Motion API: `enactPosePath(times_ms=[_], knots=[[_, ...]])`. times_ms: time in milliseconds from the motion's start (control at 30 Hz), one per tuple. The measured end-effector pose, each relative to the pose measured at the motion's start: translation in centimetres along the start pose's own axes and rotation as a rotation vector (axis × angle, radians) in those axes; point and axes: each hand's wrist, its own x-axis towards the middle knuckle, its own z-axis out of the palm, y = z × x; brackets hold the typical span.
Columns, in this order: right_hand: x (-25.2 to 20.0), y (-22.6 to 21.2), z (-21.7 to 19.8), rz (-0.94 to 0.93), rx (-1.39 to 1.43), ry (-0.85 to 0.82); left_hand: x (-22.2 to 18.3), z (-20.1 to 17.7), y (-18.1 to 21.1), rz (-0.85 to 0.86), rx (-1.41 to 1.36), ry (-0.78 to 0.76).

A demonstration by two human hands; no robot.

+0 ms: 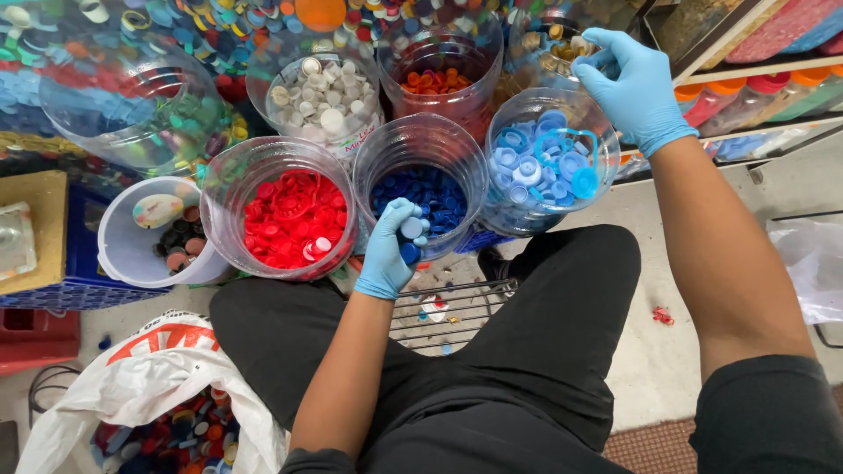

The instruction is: The person sits on the floor and sorts plastic bottle caps by color. They pick caps from a white sack, separate them by hand, and place them into clear plastic containers filled with red, blue, and light blue caps.

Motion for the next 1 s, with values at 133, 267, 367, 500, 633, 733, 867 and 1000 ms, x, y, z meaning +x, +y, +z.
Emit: enactPosePath(times_ms=[133,267,367,500,633,733,867,1000], knots=[[-0.1,0.2,0.2,0.008,0.012,0.007,-0.1,0.5,-0.1,0.019,0.025,-0.011],[0.0,0.9,0.5,-0.040,-0.010,0.000,-0.1,0.7,-0.1,0.022,-0.008,-0.017],[-0.1,0.5,1.0,-0.156,-0.109,0.030,-0.6,1.4,0.0,0.013,0.025,0.044],[-0.7,-4.1,2.4,-0.234,-0.149,-0.015,-0.4,1.9,0.3,-0.041,0.050,0.091],[-2.9,-10.8,6.5,-0.210,0.051,-0.201,0.2,1.6,-0.5,-0.023,0.033,0.194],[-5.5,-12.1,10.9,-0.400,-0.001,-0.275,0.6,1.7,-0.7,-0.035,-0.002,0.190],[-7.1,-14.2,14.2,-0.465,-0.094,-0.326,-2.6,4.8,0.6,-0.039,-0.083,0.215],[-7.4,-14.6,15.1,-0.361,-0.042,-0.378,-4.2,6.2,1.6,-0.016,-0.043,0.241]])
